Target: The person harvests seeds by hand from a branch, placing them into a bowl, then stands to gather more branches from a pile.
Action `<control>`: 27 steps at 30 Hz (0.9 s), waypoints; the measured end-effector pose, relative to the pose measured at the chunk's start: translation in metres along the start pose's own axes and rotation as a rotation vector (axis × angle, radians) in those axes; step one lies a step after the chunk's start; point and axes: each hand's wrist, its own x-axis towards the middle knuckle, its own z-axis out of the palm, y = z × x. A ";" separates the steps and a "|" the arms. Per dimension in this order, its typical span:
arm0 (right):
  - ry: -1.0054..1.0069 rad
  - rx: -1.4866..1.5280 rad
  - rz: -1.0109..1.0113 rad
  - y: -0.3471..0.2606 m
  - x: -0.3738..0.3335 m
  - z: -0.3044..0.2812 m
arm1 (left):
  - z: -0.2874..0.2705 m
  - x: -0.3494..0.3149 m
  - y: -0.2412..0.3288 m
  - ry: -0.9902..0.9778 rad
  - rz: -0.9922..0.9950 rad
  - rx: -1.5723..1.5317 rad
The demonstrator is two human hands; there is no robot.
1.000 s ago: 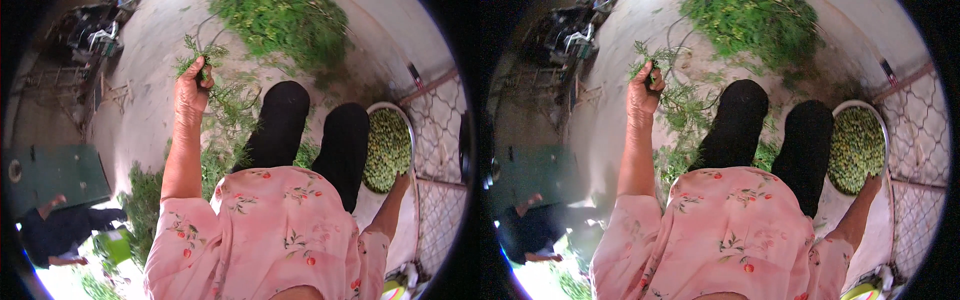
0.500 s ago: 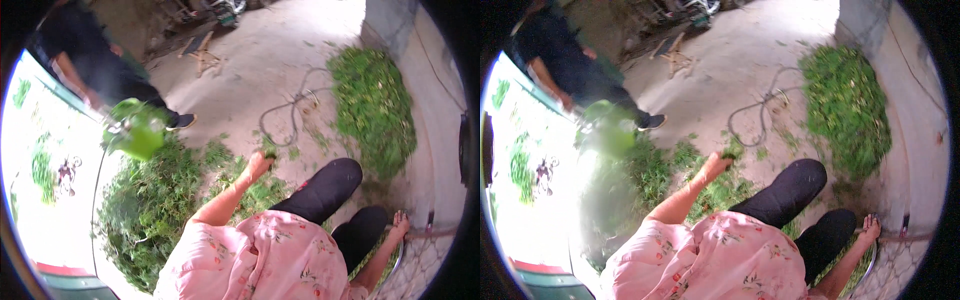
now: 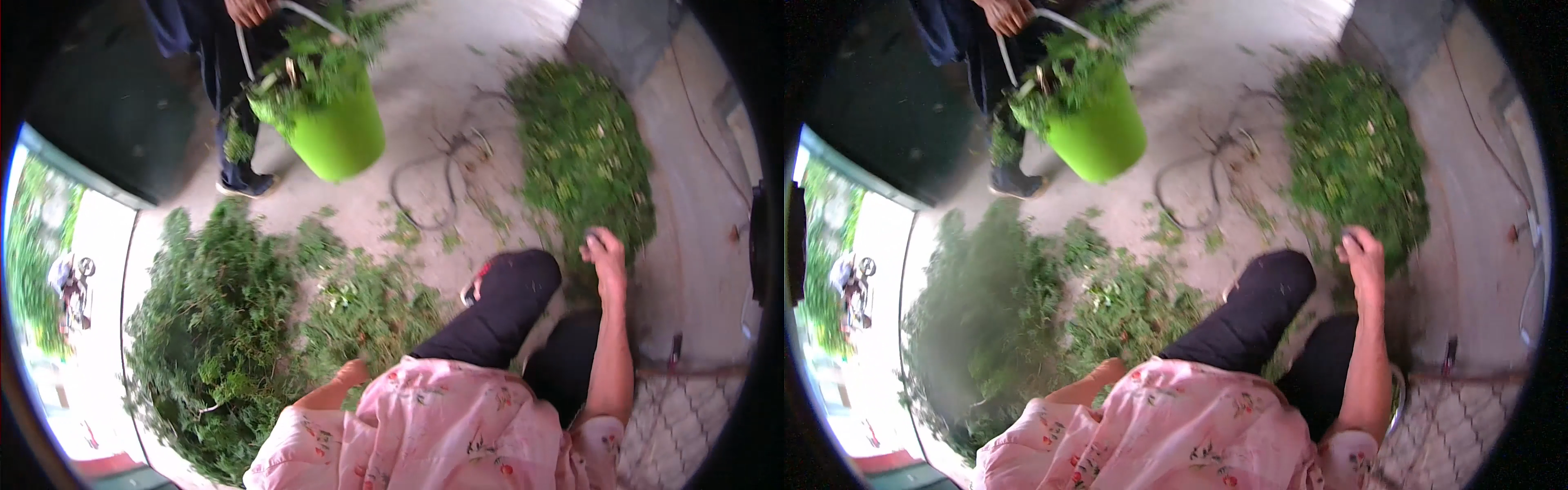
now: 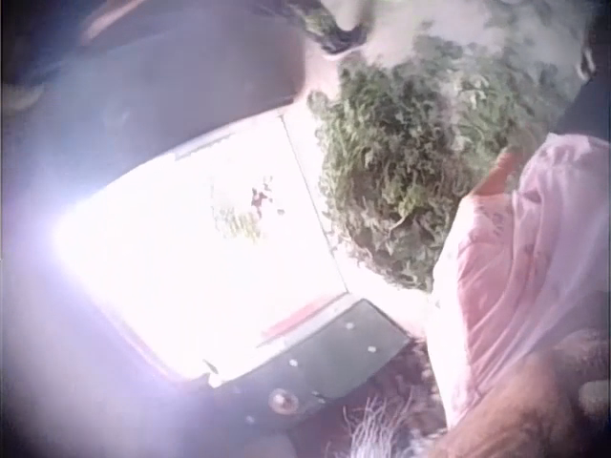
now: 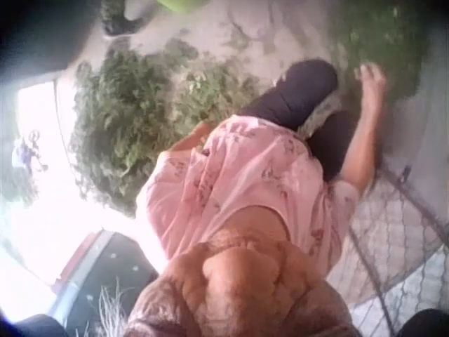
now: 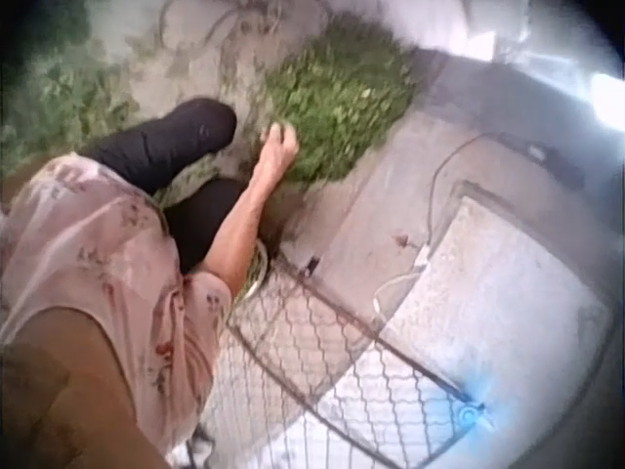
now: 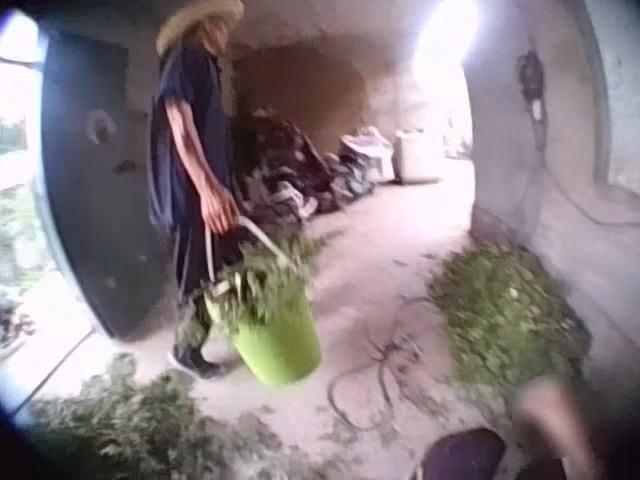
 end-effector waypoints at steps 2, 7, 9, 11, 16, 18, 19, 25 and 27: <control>-0.041 -0.022 -0.008 -0.008 -0.009 -0.010 | 0.049 -0.014 -0.002 0.055 -0.679 -0.761; 0.008 -0.028 0.126 0.027 -0.023 -0.021 | -0.026 -0.014 -0.015 -0.102 -0.423 -0.552; 0.016 -0.013 0.213 0.038 -0.026 -0.022 | -0.092 0.026 -0.040 -0.298 -0.263 -0.456; -0.020 -0.013 0.177 0.041 -0.027 -0.021 | -0.123 0.079 -0.069 0.066 -0.308 -0.383; -0.037 -0.109 0.190 0.023 -0.027 -0.022 | -0.245 0.211 -0.116 0.771 -0.233 -0.628; -0.003 -0.217 0.157 0.046 -0.030 -0.032 | -0.308 0.244 -0.099 0.569 -0.358 -0.558; -0.005 -0.224 0.168 0.048 -0.030 -0.037 | -0.333 0.255 -0.088 0.450 -0.460 -0.552; 0.056 -0.204 0.277 0.047 -0.026 -0.041 | -0.343 0.310 -0.098 0.251 -0.599 -0.408; 0.041 -0.171 0.280 0.054 -0.028 -0.044 | -0.339 0.316 -0.101 0.188 -0.581 -0.464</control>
